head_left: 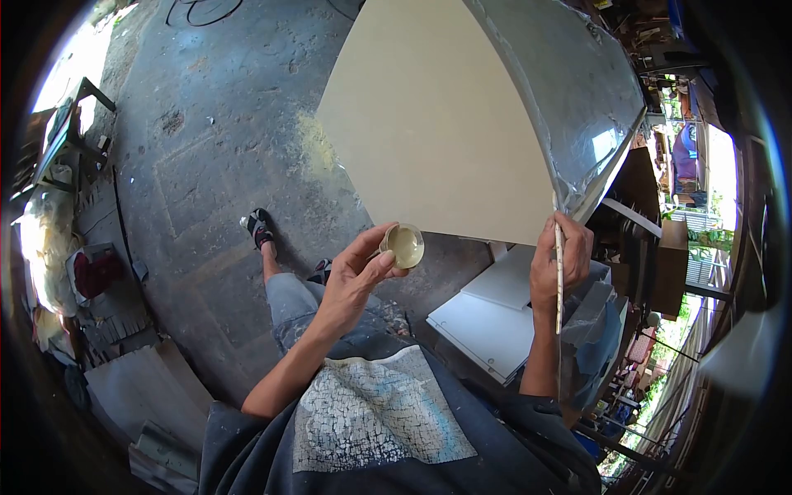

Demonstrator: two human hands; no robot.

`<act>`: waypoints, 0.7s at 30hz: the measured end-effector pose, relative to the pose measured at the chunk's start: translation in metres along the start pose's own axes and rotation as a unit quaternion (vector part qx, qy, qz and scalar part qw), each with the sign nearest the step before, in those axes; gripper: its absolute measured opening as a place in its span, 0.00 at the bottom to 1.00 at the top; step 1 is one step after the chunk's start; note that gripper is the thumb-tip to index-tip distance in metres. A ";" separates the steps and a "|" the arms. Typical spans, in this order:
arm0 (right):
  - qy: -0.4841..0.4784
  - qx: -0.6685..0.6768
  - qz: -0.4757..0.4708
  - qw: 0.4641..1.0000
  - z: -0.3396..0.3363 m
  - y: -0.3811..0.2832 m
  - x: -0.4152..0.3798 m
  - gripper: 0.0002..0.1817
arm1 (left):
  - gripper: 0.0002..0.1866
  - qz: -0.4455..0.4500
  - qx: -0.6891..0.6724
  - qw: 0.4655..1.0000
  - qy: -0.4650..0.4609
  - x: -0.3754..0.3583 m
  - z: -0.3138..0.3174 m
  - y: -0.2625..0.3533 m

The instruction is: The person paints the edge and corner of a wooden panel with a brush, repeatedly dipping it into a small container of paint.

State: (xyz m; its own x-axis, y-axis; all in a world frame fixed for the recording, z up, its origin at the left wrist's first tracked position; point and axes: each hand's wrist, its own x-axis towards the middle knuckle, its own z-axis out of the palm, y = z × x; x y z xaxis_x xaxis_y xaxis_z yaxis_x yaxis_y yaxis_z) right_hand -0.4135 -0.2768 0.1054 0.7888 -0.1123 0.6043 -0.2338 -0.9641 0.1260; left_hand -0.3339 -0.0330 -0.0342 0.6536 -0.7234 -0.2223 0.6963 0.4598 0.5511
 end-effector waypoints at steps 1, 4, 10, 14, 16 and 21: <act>0.001 0.003 0.007 1.000 -0.001 0.000 -0.001 0.09 | 0.34 0.004 0.000 1.000 0.001 0.000 0.001 0.000; 0.018 0.014 0.023 0.999 -0.005 -0.003 -0.005 0.08 | 0.32 0.011 -0.002 1.000 -0.003 0.001 0.003 0.000; -0.075 0.343 0.183 0.918 -0.024 -0.050 -0.016 0.06 | 0.33 -0.012 -0.028 0.999 -0.028 0.006 0.011 -0.004; -0.164 0.462 0.217 0.844 -0.029 -0.068 -0.016 0.06 | 0.34 -0.036 -0.032 0.998 -0.045 0.007 0.020 -0.003; -0.202 0.431 0.190 0.859 -0.030 -0.071 -0.015 0.07 | 0.31 -0.036 -0.034 0.997 -0.060 0.006 0.022 -0.004; -0.195 0.400 0.129 0.886 -0.021 -0.075 -0.014 0.07 | 0.31 -0.044 -0.038 0.996 -0.068 0.003 0.026 -0.001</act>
State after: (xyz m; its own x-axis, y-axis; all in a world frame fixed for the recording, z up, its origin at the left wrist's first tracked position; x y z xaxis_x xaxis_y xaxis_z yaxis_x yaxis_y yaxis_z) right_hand -0.4188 -0.1982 0.1043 0.9406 -0.2788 0.1936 -0.0814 -0.7390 -0.6688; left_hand -0.3406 -0.0492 -0.0146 0.5471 -0.8229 -0.1531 0.7724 0.4258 0.4713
